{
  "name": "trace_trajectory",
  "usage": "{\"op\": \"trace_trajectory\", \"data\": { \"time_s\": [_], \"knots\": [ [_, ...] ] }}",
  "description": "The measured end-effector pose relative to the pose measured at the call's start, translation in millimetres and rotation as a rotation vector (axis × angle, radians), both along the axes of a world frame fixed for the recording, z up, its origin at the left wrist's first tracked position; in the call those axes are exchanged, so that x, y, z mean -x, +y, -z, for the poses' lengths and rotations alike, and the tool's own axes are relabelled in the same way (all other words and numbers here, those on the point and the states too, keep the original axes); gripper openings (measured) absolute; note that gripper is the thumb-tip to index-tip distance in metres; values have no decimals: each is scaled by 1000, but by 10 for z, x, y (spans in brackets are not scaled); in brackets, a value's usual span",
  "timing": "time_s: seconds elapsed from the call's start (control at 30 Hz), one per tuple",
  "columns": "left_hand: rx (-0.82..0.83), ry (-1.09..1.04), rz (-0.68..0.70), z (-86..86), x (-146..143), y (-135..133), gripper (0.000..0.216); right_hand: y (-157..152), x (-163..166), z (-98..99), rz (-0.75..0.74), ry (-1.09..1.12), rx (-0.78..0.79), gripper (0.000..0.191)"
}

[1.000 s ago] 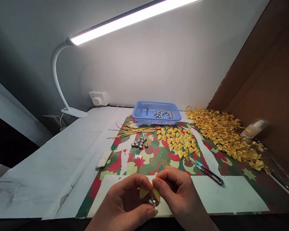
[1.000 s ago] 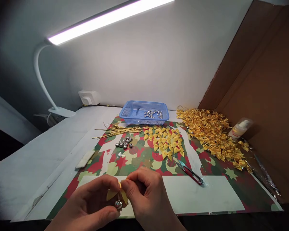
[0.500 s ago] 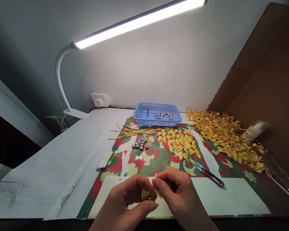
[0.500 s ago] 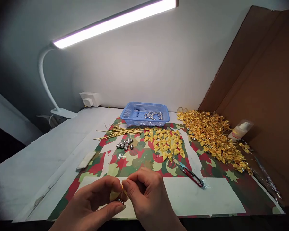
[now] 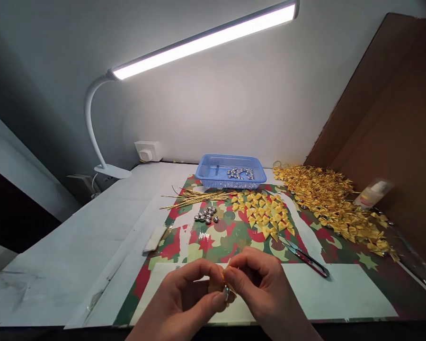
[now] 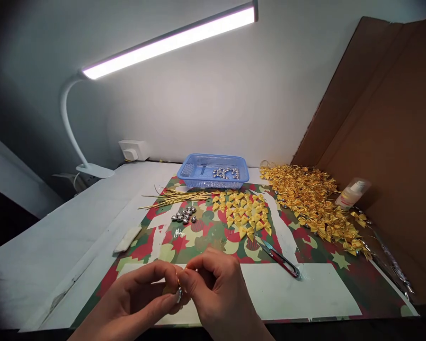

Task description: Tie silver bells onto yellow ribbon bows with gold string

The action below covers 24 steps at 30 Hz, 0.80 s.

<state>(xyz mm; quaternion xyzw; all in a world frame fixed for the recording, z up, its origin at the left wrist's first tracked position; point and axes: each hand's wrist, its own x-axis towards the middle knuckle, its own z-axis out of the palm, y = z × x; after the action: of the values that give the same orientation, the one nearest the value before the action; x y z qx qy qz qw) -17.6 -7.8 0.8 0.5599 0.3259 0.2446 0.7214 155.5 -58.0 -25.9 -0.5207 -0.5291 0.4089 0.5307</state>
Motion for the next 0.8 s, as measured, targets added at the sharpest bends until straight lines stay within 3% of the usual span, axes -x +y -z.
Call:
{"op": "trace_trajectory", "data": {
  "time_s": [0.13,0.27,0.53,0.8],
  "knots": [
    [42,15,-24,-1,4,-14,19,12,-71,6,-8,29,22,33],
    [89,8,23,-22,-15,-49,20,82,-172,34,41,-72,-58,41],
    [130,-21,7,-50,-76,-99,21,201,-222,130,131,-168,-134,40],
    [-4,-28,20,27,40,-38,7,-105,-121,-31,-105,-107,-25,35]
  ]
}}
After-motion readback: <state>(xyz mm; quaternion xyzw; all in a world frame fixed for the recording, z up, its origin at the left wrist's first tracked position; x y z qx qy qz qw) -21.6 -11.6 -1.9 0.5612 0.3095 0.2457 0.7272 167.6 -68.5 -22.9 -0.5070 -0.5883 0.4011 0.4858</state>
